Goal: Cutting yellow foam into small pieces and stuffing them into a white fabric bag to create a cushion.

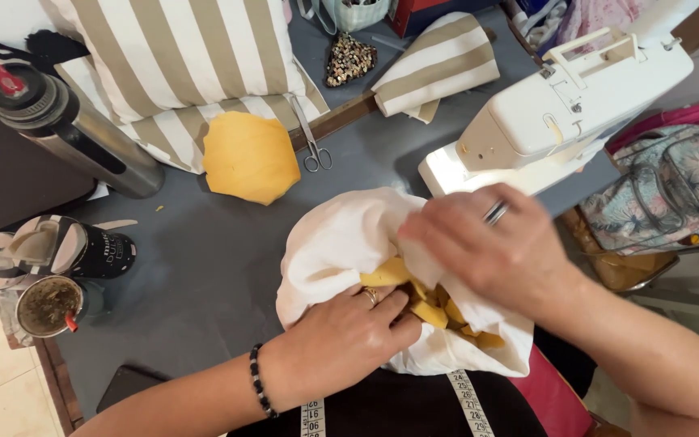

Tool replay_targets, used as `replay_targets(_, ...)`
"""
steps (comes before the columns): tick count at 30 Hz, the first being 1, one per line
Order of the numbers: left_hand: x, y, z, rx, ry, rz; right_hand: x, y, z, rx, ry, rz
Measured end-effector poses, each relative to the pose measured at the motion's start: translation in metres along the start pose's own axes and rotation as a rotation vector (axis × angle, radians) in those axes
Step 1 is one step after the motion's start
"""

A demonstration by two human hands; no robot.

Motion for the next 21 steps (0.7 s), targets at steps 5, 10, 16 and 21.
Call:
replay_targets(5, -0.016, 0.031, -0.005, -0.175, -0.084, 0.156, 0.002, -0.018, -0.004, 0.475, -0.120, 0.630)
replay_targets(10, -0.015, 0.039, -0.001, -0.283, -0.017, 0.324, 0.002, -0.032, -0.018, 0.330, -0.226, 0.614)
replay_targets(16, 0.016, -0.002, 0.016, -0.018, 0.067, 0.092, 0.007, -0.014, -0.012, -0.032, -0.039, 0.344)
replay_targets(21, 0.021, -0.018, 0.013, 0.099, 0.087, -0.045, 0.037, -0.009, -0.029, -0.186, 0.006, 0.477)
Point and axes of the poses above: each hand's wrist, its own z-axis towards the middle knuckle, its own y-axis out of the back of the hand, x = y × z, the point moved 4 cm from there along z, towards the middle knuckle, and after that the axes turned 15 degrees about x, right-handed, at the moved point
